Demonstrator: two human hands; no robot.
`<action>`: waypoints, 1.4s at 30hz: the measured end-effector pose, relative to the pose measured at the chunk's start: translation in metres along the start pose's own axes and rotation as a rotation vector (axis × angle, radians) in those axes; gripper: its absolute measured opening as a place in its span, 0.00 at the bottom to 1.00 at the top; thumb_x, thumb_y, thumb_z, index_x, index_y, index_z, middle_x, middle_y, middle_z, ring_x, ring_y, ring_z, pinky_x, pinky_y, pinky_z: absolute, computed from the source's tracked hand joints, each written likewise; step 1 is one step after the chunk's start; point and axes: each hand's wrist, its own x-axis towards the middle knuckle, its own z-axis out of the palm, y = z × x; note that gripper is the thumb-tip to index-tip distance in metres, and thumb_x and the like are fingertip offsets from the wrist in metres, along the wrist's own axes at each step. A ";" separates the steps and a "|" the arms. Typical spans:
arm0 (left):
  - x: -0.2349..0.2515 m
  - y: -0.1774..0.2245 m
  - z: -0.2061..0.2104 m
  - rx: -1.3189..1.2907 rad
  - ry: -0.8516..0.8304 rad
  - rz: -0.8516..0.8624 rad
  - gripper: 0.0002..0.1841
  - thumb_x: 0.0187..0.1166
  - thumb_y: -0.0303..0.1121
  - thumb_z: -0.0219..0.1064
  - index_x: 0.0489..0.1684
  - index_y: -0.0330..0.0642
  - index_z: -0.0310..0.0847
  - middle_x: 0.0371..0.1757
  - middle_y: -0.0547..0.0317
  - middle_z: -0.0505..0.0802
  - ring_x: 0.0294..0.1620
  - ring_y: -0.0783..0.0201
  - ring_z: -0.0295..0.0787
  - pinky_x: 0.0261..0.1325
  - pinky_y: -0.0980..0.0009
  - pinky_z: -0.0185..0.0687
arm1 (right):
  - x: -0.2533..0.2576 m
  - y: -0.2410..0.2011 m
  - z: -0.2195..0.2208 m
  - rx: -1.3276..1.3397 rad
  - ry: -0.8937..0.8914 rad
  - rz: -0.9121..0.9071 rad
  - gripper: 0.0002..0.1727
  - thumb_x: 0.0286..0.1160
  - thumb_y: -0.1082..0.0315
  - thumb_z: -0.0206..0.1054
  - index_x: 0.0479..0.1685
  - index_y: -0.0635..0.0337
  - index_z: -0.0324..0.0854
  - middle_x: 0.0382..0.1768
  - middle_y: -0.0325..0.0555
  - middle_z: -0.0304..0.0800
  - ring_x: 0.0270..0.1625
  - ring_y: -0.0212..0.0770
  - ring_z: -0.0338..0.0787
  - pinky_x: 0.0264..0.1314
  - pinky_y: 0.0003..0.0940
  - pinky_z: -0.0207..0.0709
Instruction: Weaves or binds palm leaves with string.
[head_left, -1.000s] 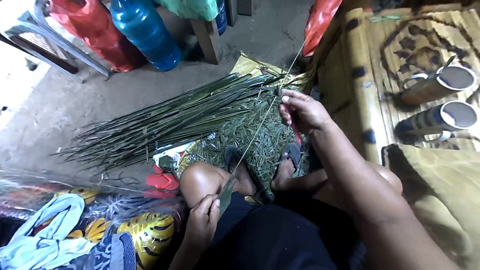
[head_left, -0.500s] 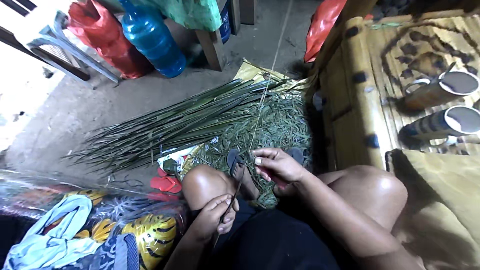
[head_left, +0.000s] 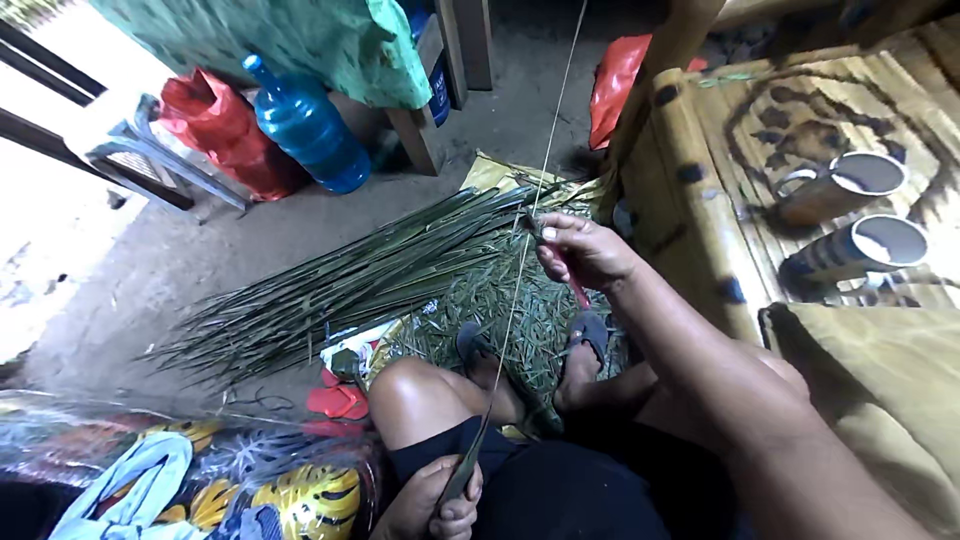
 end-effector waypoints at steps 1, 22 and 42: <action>-0.002 -0.001 -0.001 0.000 0.004 0.005 0.13 0.88 0.45 0.57 0.39 0.49 0.83 0.16 0.73 0.75 0.13 0.76 0.73 0.17 0.80 0.70 | 0.005 -0.005 -0.001 -0.011 0.001 -0.008 0.16 0.86 0.65 0.53 0.65 0.53 0.79 0.21 0.35 0.82 0.17 0.27 0.79 0.20 0.22 0.77; -0.010 -0.008 0.030 0.806 0.808 0.334 0.10 0.86 0.26 0.52 0.44 0.36 0.81 0.23 0.55 0.91 0.16 0.61 0.89 0.21 0.65 0.91 | 0.057 -0.096 -0.064 -0.256 0.766 -0.164 0.20 0.92 0.62 0.54 0.79 0.50 0.69 0.37 0.35 0.84 0.27 0.29 0.83 0.29 0.25 0.80; 0.029 -0.005 0.017 1.516 1.020 0.451 0.12 0.83 0.30 0.58 0.48 0.32 0.86 0.25 0.63 0.91 0.19 0.76 0.87 0.25 0.77 0.89 | -0.047 0.064 0.035 -0.181 0.175 0.299 0.15 0.89 0.67 0.57 0.66 0.60 0.81 0.26 0.42 0.86 0.19 0.30 0.80 0.22 0.23 0.78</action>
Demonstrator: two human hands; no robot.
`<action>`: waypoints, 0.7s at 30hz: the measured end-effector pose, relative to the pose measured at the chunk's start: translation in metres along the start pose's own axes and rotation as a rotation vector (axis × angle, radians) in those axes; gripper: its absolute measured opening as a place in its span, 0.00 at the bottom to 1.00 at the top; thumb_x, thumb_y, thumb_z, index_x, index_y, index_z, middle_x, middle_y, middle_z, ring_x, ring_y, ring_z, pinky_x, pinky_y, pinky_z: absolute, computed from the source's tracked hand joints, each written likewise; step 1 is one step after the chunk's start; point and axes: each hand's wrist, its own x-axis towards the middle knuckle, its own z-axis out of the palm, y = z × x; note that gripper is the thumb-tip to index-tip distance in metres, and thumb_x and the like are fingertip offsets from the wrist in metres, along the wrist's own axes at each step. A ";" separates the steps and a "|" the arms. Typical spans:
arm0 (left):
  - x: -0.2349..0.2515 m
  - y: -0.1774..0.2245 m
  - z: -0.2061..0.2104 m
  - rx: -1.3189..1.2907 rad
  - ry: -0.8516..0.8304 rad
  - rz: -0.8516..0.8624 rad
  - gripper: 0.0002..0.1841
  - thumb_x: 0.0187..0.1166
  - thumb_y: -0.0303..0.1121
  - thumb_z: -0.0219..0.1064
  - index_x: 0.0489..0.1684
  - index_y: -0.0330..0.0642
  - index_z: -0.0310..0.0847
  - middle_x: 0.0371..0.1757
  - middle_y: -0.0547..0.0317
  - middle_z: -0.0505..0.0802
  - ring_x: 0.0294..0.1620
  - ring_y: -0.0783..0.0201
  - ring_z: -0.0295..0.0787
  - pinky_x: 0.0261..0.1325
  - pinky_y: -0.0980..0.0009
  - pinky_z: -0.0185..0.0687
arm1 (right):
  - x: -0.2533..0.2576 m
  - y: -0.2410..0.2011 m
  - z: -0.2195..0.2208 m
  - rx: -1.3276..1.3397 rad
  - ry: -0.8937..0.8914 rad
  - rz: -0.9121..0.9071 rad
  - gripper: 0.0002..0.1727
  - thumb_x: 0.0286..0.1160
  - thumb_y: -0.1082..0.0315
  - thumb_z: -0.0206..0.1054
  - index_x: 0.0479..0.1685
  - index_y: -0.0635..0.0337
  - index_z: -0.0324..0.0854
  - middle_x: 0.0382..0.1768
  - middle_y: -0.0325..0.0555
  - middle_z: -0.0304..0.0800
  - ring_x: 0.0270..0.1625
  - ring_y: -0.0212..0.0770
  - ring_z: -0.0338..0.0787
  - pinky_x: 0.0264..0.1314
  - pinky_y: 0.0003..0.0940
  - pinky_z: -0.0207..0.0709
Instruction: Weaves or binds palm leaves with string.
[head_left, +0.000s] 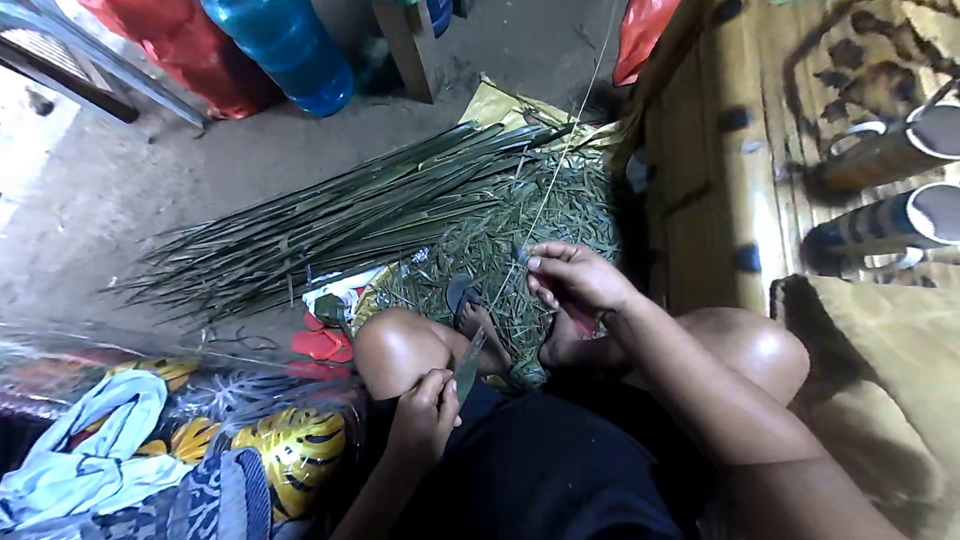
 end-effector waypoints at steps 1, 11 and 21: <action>-0.002 -0.001 -0.001 -0.005 -0.001 0.003 0.12 0.83 0.30 0.58 0.48 0.32 0.86 0.25 0.63 0.91 0.19 0.76 0.87 0.25 0.77 0.89 | 0.003 -0.006 -0.004 0.011 0.017 -0.003 0.15 0.88 0.67 0.57 0.66 0.60 0.80 0.26 0.42 0.86 0.18 0.30 0.80 0.21 0.24 0.78; -0.015 -0.005 -0.010 -0.049 -0.013 -0.046 0.11 0.81 0.29 0.59 0.48 0.34 0.85 0.25 0.64 0.91 0.17 0.76 0.87 0.23 0.76 0.89 | 0.056 -0.074 -0.075 0.086 0.485 -0.159 0.16 0.90 0.65 0.54 0.70 0.54 0.74 0.31 0.35 0.84 0.22 0.29 0.81 0.25 0.23 0.79; 0.036 0.016 -0.014 -0.560 -0.239 -0.298 0.11 0.91 0.31 0.52 0.53 0.36 0.79 0.29 0.57 0.90 0.18 0.64 0.87 0.20 0.69 0.89 | -0.018 0.017 0.036 0.021 -0.081 0.028 0.22 0.88 0.66 0.57 0.79 0.55 0.74 0.27 0.45 0.87 0.20 0.33 0.82 0.23 0.27 0.80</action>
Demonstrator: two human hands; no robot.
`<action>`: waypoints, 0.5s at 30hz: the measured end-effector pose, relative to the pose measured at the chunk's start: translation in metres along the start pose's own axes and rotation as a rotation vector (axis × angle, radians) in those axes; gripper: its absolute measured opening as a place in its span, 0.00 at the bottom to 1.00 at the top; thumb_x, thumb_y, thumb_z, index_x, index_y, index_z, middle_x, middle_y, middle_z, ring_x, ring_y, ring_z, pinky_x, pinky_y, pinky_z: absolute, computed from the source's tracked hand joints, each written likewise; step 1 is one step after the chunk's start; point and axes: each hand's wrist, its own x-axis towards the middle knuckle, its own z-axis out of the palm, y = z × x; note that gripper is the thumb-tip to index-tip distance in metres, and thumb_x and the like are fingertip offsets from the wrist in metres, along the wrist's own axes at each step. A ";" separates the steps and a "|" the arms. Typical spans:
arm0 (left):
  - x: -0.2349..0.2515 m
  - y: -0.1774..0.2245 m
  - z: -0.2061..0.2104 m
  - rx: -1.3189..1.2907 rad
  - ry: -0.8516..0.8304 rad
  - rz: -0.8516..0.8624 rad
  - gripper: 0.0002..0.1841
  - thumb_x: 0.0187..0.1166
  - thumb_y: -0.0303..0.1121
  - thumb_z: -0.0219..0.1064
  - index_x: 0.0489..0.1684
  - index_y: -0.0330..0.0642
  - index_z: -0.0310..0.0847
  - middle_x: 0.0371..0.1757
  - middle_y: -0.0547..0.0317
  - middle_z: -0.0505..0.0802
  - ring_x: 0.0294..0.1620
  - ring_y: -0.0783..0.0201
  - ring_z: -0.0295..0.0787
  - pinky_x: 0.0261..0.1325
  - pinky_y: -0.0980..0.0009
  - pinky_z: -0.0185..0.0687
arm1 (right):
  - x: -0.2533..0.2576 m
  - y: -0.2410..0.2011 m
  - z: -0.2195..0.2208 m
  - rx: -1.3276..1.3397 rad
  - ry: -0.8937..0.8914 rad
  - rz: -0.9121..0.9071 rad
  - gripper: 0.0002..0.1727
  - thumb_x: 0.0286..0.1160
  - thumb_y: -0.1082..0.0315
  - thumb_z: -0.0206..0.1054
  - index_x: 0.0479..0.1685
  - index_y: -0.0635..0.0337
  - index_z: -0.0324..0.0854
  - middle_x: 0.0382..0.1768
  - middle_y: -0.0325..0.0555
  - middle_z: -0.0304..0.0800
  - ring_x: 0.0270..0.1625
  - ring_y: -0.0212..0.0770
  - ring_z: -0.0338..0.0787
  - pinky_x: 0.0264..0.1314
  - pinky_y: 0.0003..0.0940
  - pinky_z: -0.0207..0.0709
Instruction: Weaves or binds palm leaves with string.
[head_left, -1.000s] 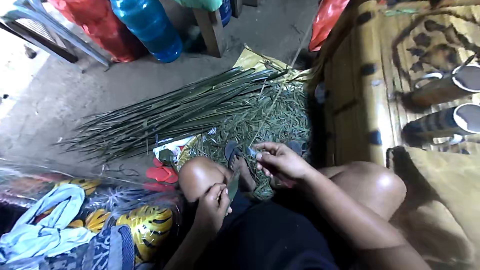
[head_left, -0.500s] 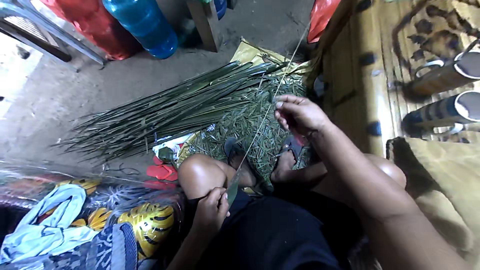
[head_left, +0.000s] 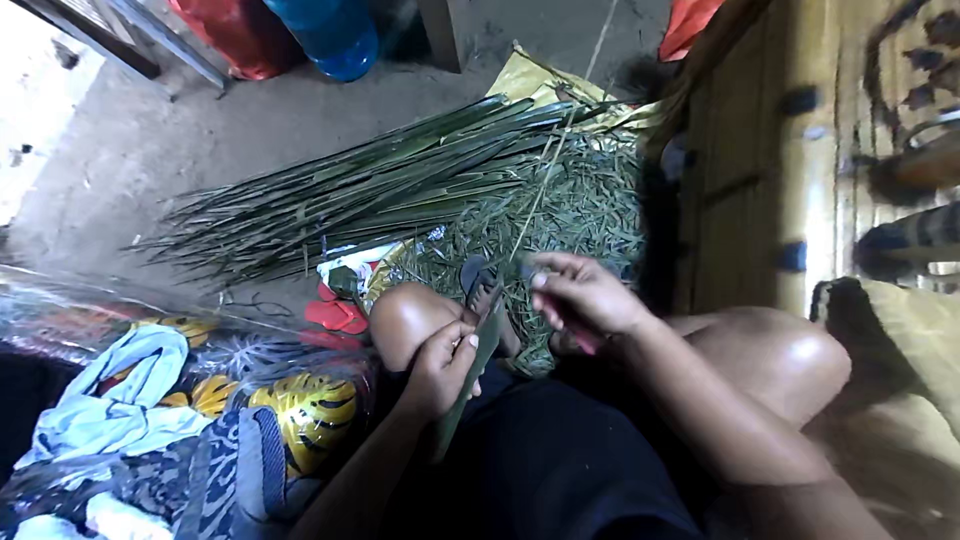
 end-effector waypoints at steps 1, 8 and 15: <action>0.004 0.003 0.001 -0.018 -0.035 -0.003 0.11 0.91 0.31 0.52 0.55 0.35 0.79 0.29 0.57 0.90 0.18 0.65 0.87 0.21 0.69 0.89 | -0.001 0.008 0.007 0.031 -0.058 0.004 0.21 0.88 0.68 0.57 0.77 0.57 0.75 0.27 0.45 0.87 0.21 0.32 0.82 0.24 0.26 0.80; 0.001 -0.009 -0.007 -0.229 -0.218 0.006 0.13 0.93 0.32 0.49 0.53 0.35 0.79 0.30 0.56 0.90 0.23 0.62 0.90 0.29 0.66 0.92 | 0.018 0.001 -0.005 0.076 -0.004 -0.116 0.16 0.90 0.67 0.56 0.70 0.57 0.80 0.25 0.43 0.87 0.17 0.29 0.80 0.19 0.23 0.77; 0.002 -0.009 -0.014 -0.429 -0.242 -0.085 0.13 0.93 0.34 0.48 0.47 0.40 0.78 0.22 0.66 0.79 0.14 0.75 0.72 0.17 0.82 0.70 | 0.008 0.019 -0.003 0.099 -0.166 -0.101 0.10 0.86 0.65 0.59 0.42 0.60 0.83 0.22 0.43 0.87 0.17 0.31 0.82 0.22 0.25 0.79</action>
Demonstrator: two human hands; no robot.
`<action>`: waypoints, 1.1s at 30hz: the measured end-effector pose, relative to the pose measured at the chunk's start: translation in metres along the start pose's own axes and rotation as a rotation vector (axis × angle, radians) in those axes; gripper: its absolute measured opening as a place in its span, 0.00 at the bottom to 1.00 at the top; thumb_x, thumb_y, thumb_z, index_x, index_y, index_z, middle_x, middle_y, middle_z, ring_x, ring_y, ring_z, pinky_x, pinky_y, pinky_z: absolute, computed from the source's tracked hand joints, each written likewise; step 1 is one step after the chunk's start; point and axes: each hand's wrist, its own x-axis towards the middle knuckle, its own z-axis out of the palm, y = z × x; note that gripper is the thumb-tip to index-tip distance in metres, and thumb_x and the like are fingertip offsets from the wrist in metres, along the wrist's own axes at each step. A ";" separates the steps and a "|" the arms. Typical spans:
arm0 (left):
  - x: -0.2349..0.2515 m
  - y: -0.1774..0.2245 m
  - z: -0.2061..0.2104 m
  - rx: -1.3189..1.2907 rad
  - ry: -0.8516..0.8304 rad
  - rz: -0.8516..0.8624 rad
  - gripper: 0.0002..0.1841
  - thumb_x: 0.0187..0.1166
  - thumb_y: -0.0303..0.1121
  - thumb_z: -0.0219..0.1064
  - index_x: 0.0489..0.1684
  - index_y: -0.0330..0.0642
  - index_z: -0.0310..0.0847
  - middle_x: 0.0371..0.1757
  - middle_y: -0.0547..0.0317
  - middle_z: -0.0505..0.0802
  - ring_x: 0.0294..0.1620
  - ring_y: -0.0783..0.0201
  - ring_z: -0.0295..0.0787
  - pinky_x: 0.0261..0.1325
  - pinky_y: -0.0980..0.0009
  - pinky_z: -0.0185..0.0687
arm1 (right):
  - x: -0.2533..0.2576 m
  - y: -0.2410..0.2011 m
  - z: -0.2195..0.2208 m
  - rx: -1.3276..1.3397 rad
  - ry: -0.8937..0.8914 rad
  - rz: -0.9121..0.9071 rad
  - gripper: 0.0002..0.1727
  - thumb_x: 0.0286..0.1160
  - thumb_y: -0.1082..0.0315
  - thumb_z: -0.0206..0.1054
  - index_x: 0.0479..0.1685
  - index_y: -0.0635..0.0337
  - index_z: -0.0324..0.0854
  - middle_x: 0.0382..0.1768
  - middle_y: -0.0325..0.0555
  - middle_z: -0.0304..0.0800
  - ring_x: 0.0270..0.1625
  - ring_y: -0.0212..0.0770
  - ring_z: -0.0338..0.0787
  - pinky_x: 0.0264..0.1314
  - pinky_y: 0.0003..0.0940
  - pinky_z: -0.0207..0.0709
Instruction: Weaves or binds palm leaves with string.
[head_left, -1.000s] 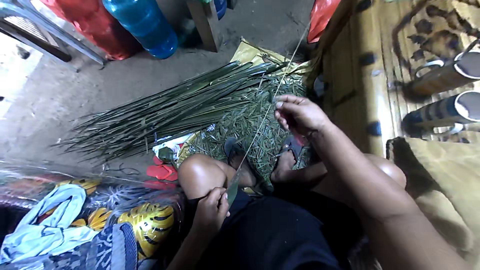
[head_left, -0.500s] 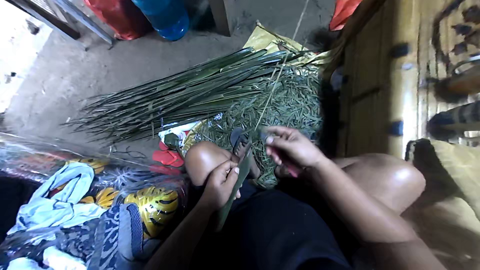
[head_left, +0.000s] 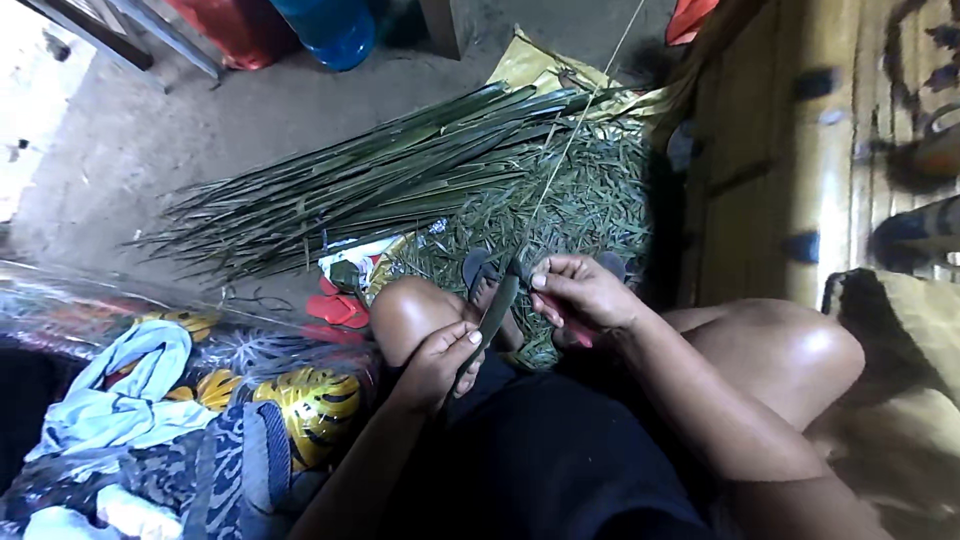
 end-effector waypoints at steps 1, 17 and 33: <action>0.001 0.000 0.000 -0.021 -0.016 -0.018 0.13 0.93 0.34 0.47 0.48 0.41 0.78 0.22 0.67 0.78 0.14 0.76 0.71 0.17 0.82 0.69 | -0.003 0.006 0.001 -0.003 -0.051 0.002 0.10 0.85 0.65 0.60 0.42 0.61 0.84 0.22 0.43 0.87 0.18 0.31 0.82 0.23 0.25 0.79; -0.002 -0.001 0.006 -0.169 -0.125 -0.089 0.12 0.92 0.36 0.49 0.46 0.43 0.78 0.17 0.71 0.75 0.11 0.77 0.69 0.15 0.82 0.68 | 0.009 -0.011 -0.027 -0.124 -0.018 -0.199 0.10 0.86 0.65 0.61 0.43 0.58 0.86 0.22 0.40 0.87 0.17 0.27 0.79 0.20 0.21 0.76; 0.014 0.001 0.005 -0.049 -0.005 -0.058 0.13 0.93 0.33 0.46 0.47 0.41 0.78 0.19 0.69 0.76 0.11 0.77 0.67 0.15 0.83 0.66 | -0.012 -0.011 -0.003 -0.139 -0.013 -0.008 0.10 0.86 0.66 0.59 0.43 0.60 0.84 0.22 0.40 0.86 0.18 0.29 0.81 0.22 0.24 0.79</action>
